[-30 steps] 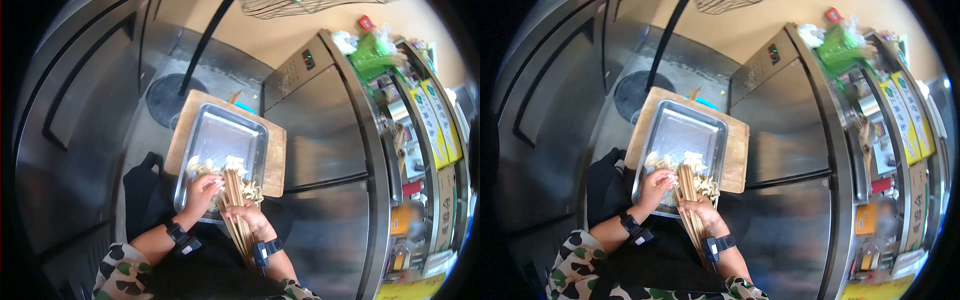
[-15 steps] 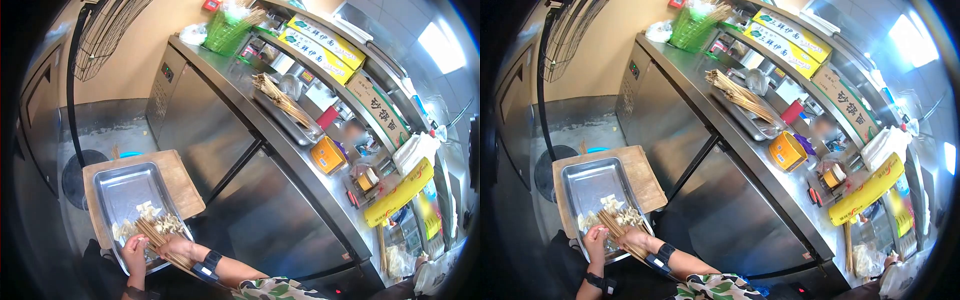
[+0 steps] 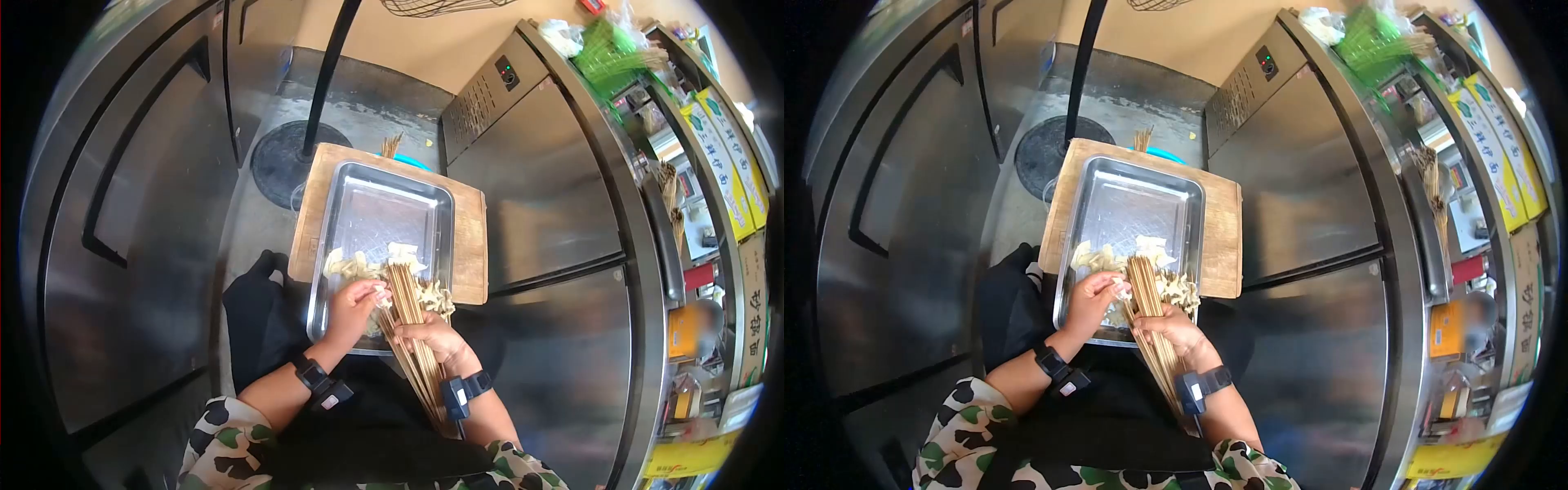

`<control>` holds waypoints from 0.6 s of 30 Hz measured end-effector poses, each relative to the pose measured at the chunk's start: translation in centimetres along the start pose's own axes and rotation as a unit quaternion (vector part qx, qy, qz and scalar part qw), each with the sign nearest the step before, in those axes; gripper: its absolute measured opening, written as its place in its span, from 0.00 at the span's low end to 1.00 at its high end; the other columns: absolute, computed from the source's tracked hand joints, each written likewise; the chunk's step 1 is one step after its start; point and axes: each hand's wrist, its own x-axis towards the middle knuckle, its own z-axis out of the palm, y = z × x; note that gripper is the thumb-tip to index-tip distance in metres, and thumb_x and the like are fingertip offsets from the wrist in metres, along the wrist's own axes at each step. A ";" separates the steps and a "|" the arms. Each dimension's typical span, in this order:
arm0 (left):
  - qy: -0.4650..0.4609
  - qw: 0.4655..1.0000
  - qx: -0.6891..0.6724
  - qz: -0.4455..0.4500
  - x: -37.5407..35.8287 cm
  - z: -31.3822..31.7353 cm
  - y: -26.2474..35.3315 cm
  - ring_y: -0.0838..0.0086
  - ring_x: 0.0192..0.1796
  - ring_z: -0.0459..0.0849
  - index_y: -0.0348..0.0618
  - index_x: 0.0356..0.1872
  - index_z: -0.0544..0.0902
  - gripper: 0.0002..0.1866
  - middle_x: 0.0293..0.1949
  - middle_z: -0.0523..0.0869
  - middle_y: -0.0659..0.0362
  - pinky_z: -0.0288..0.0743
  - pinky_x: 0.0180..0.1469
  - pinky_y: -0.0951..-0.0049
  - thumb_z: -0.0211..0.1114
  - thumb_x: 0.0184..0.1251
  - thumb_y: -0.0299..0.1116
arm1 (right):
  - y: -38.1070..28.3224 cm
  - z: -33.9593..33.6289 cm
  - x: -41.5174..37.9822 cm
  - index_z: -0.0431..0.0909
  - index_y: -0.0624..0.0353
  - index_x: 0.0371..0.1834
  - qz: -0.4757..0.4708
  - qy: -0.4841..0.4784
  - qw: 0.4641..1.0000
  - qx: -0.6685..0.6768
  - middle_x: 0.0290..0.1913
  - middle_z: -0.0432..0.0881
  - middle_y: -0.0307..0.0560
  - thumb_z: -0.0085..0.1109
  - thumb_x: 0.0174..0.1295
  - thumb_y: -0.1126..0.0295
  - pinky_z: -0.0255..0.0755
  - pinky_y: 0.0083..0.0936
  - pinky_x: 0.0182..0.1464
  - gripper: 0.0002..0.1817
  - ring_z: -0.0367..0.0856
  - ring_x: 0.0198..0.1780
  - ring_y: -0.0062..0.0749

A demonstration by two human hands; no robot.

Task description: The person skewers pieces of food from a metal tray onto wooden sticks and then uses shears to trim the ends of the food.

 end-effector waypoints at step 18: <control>0.073 0.988 -0.037 -0.127 1.1 -1.1 1.1 0.78 0.46 0.82 0.41 0.44 0.78 0.10 0.41 0.83 0.60 0.76 0.43 0.78 0.62 0.63 0.30 | 0.6 0.1 0.4 0.78 0.64 0.33 -0.034 -0.009 0.999 -0.031 0.25 0.81 0.45 0.62 0.51 0.78 0.69 0.15 0.25 0.06 0.75 0.22 0.22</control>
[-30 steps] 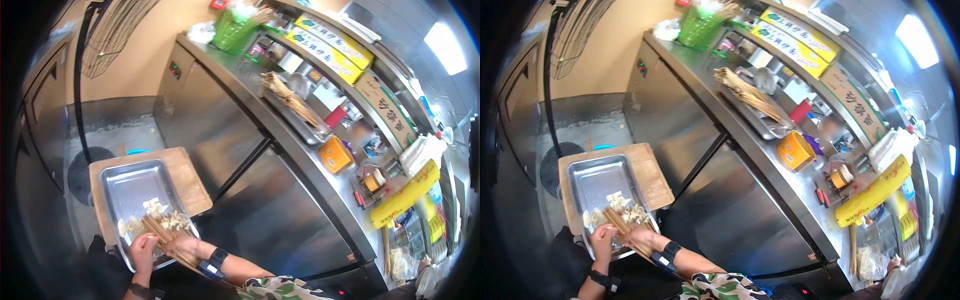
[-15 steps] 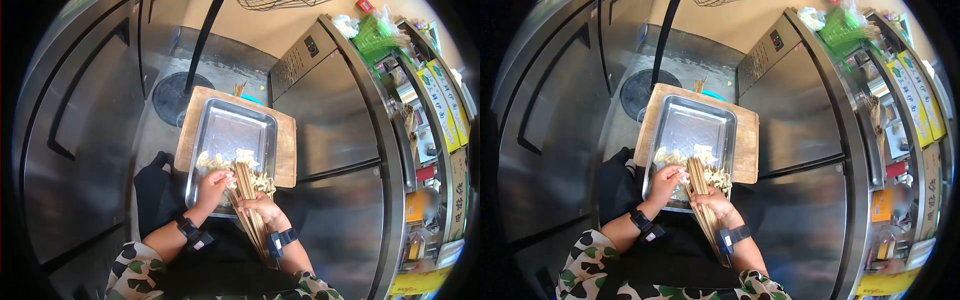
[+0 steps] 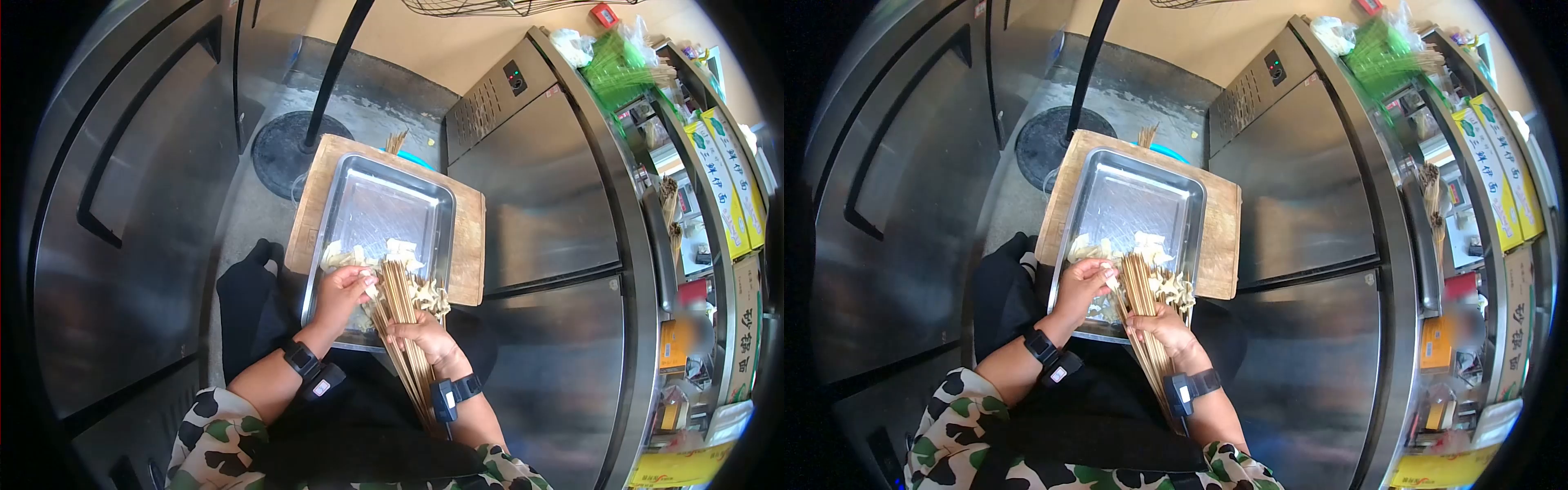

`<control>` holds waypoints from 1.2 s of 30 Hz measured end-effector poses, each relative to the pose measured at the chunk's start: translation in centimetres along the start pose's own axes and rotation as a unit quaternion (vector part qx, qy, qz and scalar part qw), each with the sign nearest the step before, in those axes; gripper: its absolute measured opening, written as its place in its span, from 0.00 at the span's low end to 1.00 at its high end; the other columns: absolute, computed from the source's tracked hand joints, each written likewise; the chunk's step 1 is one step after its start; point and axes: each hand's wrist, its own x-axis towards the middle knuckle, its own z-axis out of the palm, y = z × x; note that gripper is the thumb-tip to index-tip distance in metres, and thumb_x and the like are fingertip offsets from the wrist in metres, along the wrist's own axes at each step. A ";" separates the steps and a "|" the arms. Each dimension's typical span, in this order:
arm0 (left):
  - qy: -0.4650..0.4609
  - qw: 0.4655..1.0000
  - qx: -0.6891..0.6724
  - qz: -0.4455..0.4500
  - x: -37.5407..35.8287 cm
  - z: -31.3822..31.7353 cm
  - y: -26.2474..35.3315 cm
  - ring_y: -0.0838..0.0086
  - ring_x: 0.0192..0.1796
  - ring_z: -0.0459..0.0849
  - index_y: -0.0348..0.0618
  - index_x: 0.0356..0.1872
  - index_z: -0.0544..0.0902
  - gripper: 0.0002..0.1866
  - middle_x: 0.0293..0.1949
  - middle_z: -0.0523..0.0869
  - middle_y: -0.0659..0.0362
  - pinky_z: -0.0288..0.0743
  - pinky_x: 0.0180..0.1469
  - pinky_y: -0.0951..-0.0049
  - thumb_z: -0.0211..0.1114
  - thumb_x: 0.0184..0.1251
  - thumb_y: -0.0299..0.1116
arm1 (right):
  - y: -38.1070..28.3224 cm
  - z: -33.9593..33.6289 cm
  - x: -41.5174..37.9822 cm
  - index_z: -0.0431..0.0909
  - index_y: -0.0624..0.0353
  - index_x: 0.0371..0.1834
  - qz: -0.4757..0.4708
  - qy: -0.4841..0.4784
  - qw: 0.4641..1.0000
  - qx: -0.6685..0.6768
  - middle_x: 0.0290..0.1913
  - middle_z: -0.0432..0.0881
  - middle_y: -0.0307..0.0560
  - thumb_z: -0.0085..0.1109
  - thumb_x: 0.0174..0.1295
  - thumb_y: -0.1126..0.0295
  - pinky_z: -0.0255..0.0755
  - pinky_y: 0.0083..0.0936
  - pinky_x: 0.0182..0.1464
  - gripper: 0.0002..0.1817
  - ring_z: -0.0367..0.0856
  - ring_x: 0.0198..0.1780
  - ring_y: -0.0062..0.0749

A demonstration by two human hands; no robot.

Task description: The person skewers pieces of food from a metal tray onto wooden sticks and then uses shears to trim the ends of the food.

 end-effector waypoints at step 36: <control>-0.032 0.990 0.099 0.091 -2.6 1.8 -0.8 0.82 0.32 0.78 0.33 0.38 0.79 0.07 0.31 0.83 0.59 0.72 0.35 0.83 0.62 0.59 0.22 | 1.9 -0.8 1.0 0.77 0.62 0.31 -0.050 0.013 0.999 -0.004 0.21 0.78 0.41 0.60 0.51 0.75 0.67 0.15 0.22 0.05 0.75 0.20 0.20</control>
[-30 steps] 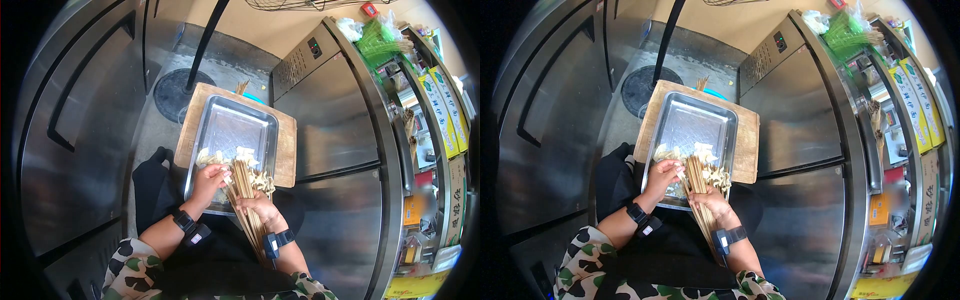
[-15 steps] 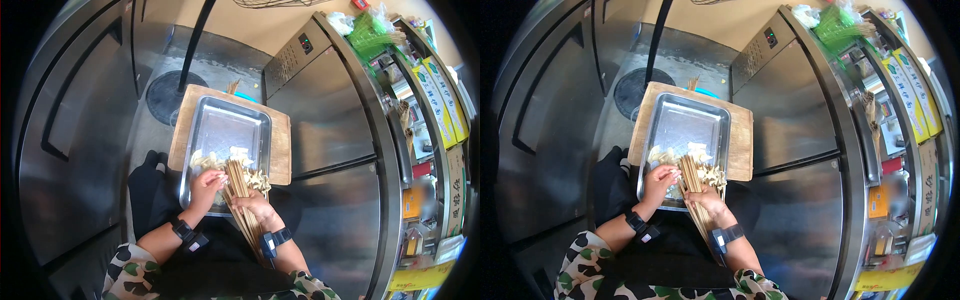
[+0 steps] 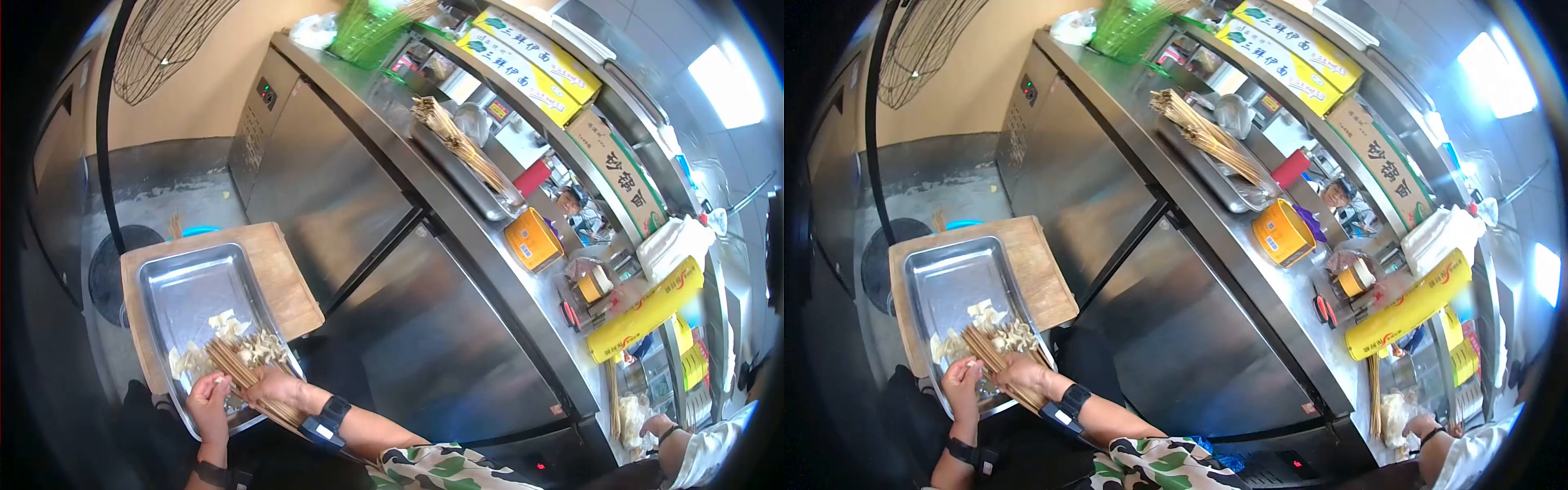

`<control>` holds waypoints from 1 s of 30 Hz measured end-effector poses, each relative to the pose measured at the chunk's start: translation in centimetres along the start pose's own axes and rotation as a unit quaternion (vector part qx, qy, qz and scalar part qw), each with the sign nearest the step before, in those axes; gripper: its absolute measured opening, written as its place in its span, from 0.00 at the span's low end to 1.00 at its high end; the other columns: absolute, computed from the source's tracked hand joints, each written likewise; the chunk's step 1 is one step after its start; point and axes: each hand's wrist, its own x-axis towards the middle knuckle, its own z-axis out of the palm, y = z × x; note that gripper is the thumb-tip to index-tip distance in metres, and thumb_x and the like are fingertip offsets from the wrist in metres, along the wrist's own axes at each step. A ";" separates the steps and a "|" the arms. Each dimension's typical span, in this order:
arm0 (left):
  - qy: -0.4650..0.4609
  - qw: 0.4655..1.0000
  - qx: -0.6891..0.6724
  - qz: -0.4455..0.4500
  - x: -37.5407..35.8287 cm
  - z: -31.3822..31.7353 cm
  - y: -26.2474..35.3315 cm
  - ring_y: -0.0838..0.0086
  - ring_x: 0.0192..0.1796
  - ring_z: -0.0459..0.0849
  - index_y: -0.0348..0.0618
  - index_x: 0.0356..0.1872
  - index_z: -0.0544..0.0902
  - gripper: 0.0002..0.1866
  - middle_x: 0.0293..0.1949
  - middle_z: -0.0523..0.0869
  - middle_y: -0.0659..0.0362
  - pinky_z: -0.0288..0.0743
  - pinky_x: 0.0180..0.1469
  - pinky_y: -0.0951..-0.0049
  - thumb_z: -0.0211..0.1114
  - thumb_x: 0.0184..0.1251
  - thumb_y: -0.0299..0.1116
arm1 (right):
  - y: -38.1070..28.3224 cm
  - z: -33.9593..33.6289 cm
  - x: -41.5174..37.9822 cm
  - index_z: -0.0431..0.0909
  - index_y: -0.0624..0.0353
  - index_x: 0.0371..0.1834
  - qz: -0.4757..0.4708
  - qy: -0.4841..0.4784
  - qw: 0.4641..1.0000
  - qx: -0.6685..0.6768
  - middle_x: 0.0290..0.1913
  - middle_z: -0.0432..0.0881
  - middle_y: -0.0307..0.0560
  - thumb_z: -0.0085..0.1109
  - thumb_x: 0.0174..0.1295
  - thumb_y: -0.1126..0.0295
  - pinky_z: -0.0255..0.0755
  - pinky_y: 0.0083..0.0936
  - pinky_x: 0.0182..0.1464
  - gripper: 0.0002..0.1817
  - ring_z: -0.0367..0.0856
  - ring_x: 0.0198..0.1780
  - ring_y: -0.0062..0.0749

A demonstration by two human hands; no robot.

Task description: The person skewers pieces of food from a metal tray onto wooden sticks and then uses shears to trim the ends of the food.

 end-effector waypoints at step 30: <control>0.008 1.000 -0.027 0.008 0.1 0.2 -0.8 0.75 0.42 0.83 0.31 0.42 0.77 0.08 0.38 0.84 0.55 0.76 0.44 0.80 0.58 0.62 0.20 | -2.1 0.6 -1.0 0.76 0.63 0.34 0.050 -0.010 0.999 0.016 0.26 0.81 0.48 0.58 0.51 0.80 0.68 0.16 0.25 0.06 0.76 0.23 0.23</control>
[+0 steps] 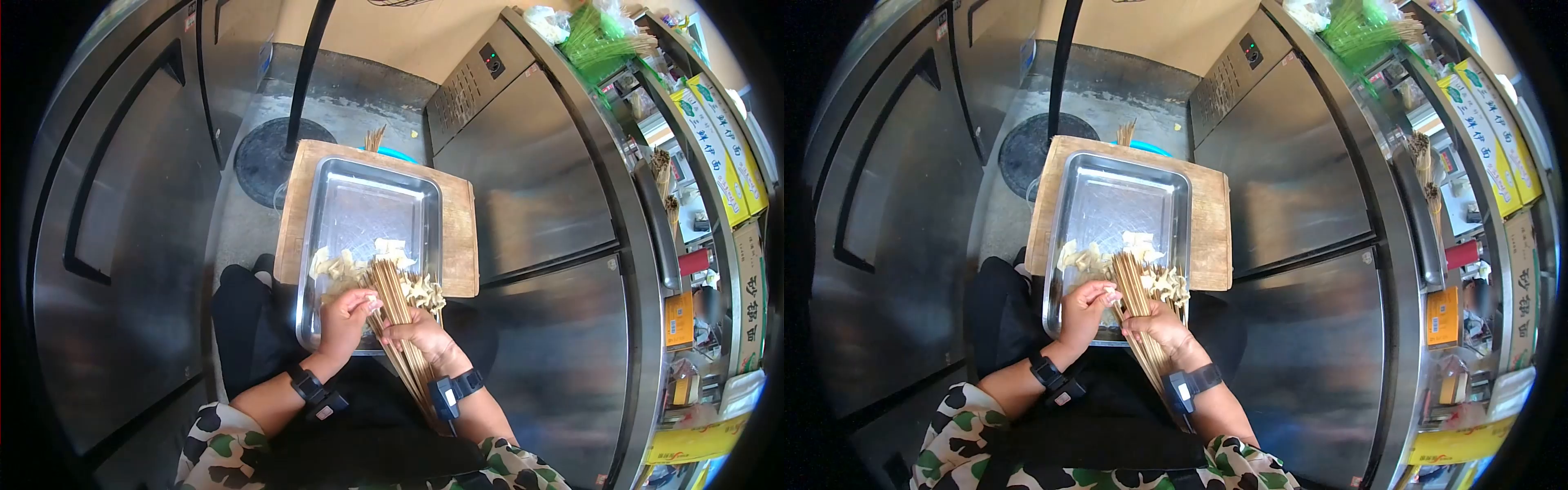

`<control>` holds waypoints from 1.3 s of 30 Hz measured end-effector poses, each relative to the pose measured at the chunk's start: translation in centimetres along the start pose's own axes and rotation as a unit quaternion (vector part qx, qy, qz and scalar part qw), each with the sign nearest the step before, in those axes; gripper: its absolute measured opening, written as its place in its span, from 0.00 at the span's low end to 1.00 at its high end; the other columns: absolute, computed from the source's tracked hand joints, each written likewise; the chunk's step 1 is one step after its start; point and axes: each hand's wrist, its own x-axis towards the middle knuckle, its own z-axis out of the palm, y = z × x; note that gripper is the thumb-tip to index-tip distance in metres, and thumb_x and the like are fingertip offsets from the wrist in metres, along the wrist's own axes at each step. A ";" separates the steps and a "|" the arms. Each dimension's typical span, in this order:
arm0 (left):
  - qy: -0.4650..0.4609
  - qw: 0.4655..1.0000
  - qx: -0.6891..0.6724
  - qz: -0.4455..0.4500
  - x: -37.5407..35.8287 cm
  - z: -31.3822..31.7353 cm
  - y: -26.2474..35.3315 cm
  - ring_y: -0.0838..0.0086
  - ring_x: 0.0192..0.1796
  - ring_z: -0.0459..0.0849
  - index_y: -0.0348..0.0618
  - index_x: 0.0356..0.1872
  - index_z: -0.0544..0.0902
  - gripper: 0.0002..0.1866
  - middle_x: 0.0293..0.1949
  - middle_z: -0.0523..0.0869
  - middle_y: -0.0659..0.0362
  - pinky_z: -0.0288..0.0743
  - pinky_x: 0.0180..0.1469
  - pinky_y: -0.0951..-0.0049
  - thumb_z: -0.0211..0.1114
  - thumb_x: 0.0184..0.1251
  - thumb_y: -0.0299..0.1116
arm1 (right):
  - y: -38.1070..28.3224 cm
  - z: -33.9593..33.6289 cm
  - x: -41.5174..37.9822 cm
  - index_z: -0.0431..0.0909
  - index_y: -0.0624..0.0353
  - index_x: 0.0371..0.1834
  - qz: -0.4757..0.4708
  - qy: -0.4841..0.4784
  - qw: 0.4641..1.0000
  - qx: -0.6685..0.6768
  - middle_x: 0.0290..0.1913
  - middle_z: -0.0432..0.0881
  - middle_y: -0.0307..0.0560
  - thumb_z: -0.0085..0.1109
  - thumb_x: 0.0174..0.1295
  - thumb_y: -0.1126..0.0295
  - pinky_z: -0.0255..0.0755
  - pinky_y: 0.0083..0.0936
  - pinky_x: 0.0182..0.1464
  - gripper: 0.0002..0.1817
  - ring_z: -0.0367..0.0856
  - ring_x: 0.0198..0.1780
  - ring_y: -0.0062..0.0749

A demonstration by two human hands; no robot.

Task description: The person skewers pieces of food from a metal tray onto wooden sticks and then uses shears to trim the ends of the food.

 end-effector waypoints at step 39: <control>0.025 0.988 -0.046 -0.144 1.4 -0.9 0.1 0.84 0.35 0.78 0.41 0.44 0.81 0.10 0.35 0.82 0.64 0.73 0.33 0.83 0.61 0.63 0.32 | 0.2 0.3 0.2 0.75 0.62 0.33 0.005 -0.008 0.999 0.031 0.25 0.80 0.44 0.58 0.49 0.81 0.67 0.14 0.25 0.08 0.75 0.23 0.21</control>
